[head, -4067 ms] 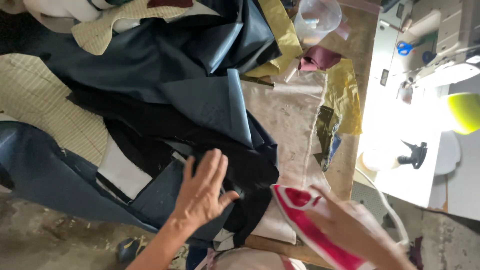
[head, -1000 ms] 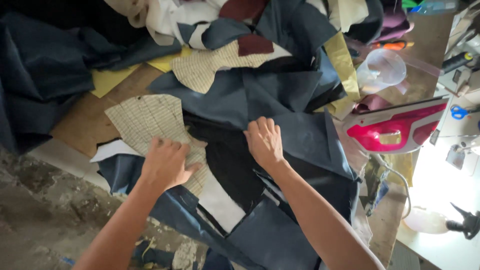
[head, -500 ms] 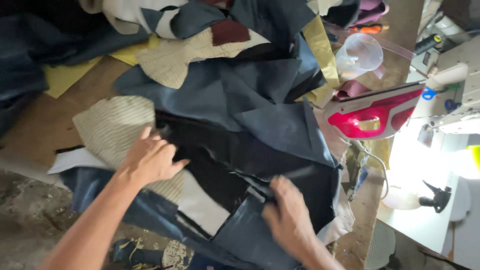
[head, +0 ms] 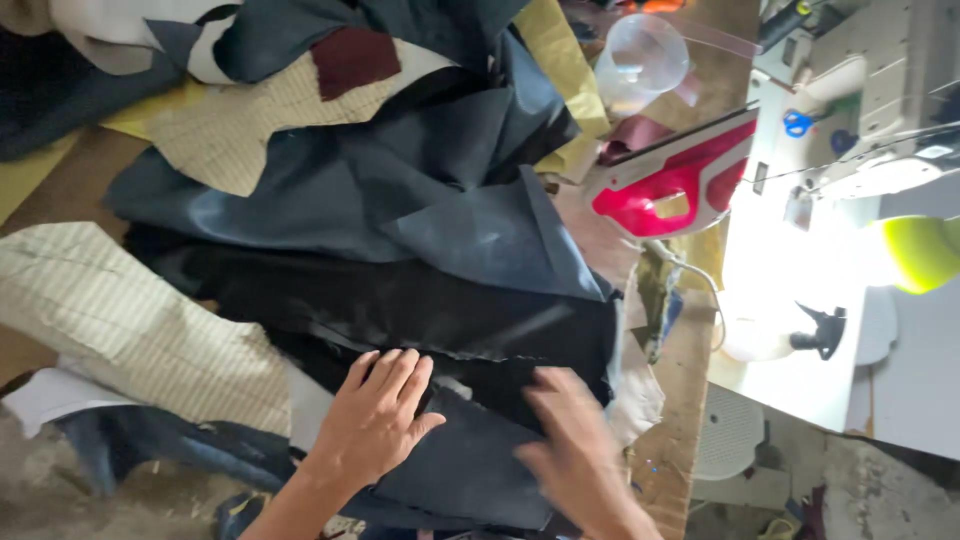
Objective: Ironing and pressing various fabric pieces on a cluttered workbench.
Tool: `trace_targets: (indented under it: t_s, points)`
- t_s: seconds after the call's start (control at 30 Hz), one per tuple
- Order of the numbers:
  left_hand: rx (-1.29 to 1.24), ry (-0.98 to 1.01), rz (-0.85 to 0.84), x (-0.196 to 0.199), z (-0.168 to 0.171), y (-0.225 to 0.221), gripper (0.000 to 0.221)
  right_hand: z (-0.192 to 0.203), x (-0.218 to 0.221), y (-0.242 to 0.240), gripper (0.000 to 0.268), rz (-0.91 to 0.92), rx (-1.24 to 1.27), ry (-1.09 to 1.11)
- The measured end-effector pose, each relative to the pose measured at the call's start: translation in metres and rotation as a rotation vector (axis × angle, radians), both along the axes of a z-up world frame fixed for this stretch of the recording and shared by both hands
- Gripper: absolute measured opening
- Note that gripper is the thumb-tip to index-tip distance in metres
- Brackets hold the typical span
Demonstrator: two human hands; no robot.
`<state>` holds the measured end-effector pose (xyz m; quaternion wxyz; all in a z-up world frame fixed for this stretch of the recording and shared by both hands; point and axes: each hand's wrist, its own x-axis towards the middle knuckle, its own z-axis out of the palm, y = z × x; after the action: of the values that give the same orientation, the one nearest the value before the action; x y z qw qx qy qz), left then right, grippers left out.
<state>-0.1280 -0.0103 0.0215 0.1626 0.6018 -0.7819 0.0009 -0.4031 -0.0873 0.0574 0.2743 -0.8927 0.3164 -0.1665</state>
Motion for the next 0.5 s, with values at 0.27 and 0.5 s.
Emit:
trace_targets:
  t_s: [0.27,0.5]
  points:
    - [0.025,-0.198,0.212,-0.005,-0.02,0.001,0.079,-0.13,-0.271,-0.08,0.049,-1.284,-0.232,-0.155]
    - [0.056,-0.418,0.405,0.008,-0.011,0.008,0.075,-0.233,-0.371,-0.183,0.091,-1.261,0.066,-0.31]
